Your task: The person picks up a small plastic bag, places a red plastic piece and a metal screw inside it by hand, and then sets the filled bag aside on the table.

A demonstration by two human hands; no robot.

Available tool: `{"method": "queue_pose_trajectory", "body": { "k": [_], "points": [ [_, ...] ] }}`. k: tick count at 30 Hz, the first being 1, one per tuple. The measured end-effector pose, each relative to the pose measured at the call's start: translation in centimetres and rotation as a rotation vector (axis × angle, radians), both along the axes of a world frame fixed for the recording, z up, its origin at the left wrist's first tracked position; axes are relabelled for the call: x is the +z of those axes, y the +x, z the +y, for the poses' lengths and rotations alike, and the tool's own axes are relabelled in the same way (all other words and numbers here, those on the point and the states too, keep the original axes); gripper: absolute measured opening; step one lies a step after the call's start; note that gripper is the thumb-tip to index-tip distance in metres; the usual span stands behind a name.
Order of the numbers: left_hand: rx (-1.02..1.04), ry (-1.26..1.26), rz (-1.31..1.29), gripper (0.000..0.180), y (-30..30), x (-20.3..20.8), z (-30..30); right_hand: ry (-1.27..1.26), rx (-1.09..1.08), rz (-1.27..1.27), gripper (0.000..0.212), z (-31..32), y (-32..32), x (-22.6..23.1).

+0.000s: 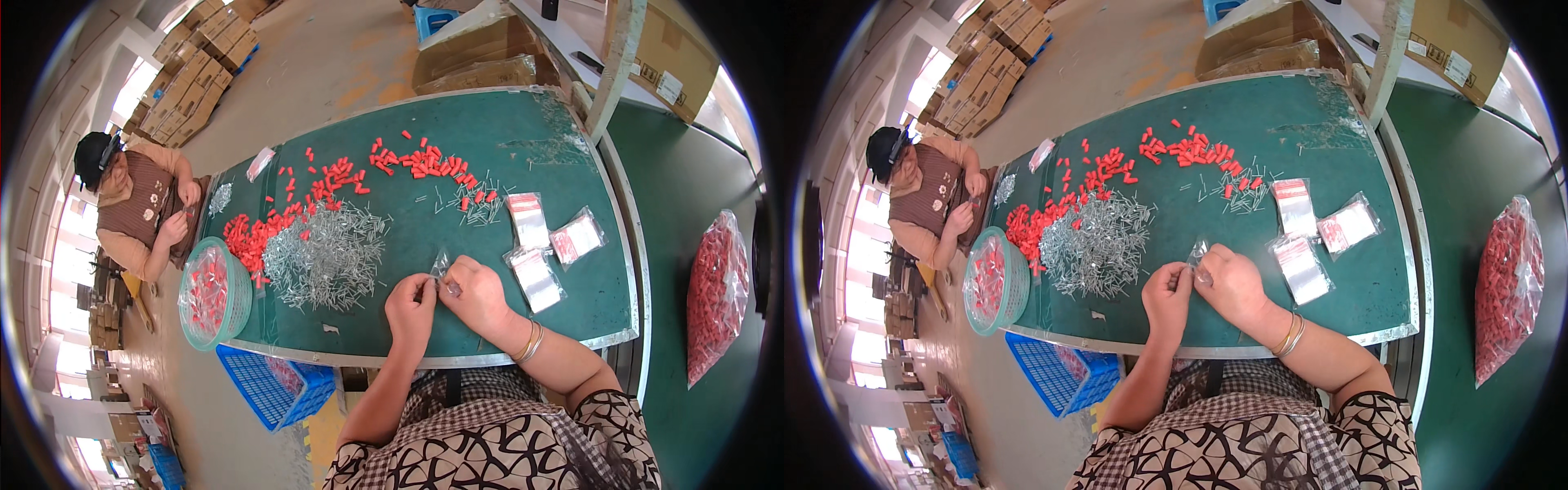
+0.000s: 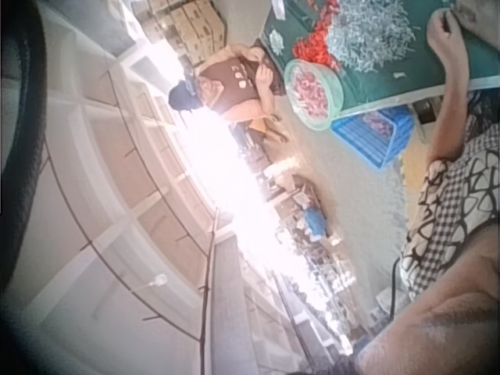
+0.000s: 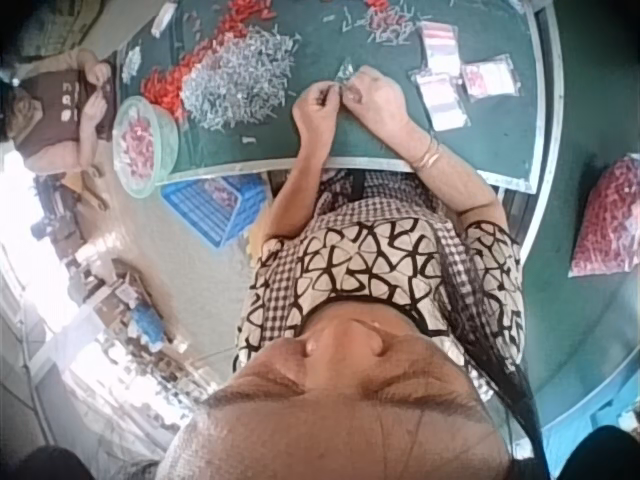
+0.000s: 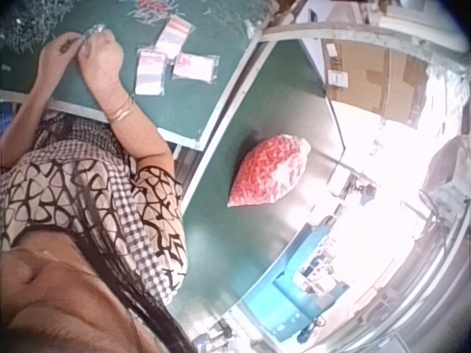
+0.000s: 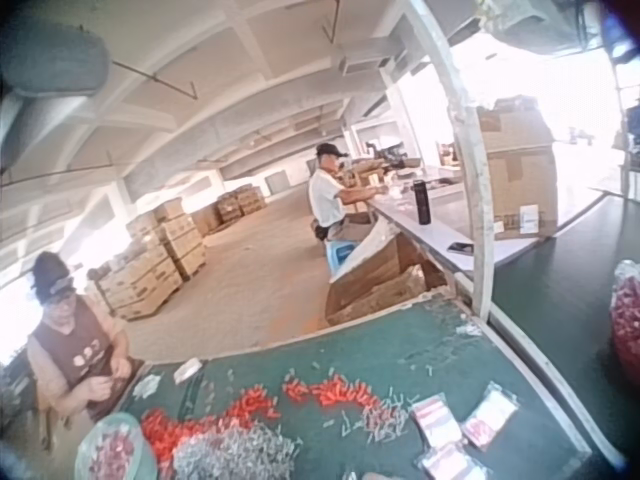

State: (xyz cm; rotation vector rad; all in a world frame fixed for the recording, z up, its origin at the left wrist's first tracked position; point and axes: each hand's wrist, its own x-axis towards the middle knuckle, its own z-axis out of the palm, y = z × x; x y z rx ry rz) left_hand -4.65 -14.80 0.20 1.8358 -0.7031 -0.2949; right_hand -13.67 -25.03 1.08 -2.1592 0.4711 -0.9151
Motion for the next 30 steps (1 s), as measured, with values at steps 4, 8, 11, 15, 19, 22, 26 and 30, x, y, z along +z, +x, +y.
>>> {"method": "queue_pose_trajectory", "body": {
  "k": [4, 8, 11, 15, 19, 22, 26, 30],
  "points": [
    [0.031, 0.044, -0.36, 0.006, 0.3, -0.1, -0.3, -0.026, -0.051, -0.042, 0.017, 0.0, 0.1, 0.7],
    [0.037, 0.074, -0.453, 0.012, 0.8, 0.4, -0.4, -0.122, -0.062, -0.053, 0.017, -0.1, 0.0, 0.4],
    [0.007, 0.049, -0.119, 0.026, 0.9, 1.8, 0.0, -0.121, 0.069, -0.024, 0.024, -0.4, -0.4, 1.4],
    [-0.096, 0.09, -0.012, 0.045, 1.6, 3.7, 1.2, -0.112, 0.308, 0.152, 0.055, -0.9, -1.0, 2.9],
    [-0.172, 0.178, -0.018, 0.054, 1.6, 4.7, 1.9, -0.137, 0.351, 0.208, 0.062, -0.8, -0.9, 2.3],
    [-0.192, 0.195, -0.007, 0.057, 1.4, 5.1, 1.9, -0.118, 0.372, 0.195, 0.059, -0.9, -0.8, 1.9],
    [-0.219, 0.173, 0.061, 0.057, 2.0, 4.5, 2.3, -0.012, 0.378, 0.12, 0.052, -0.8, -0.4, 1.8],
    [-0.257, 0.162, 0.13, 0.055, 2.5, 4.2, 2.8, 0.142, 0.42, 0.007, 0.047, -0.7, 0.1, 1.3]
  ]
}}
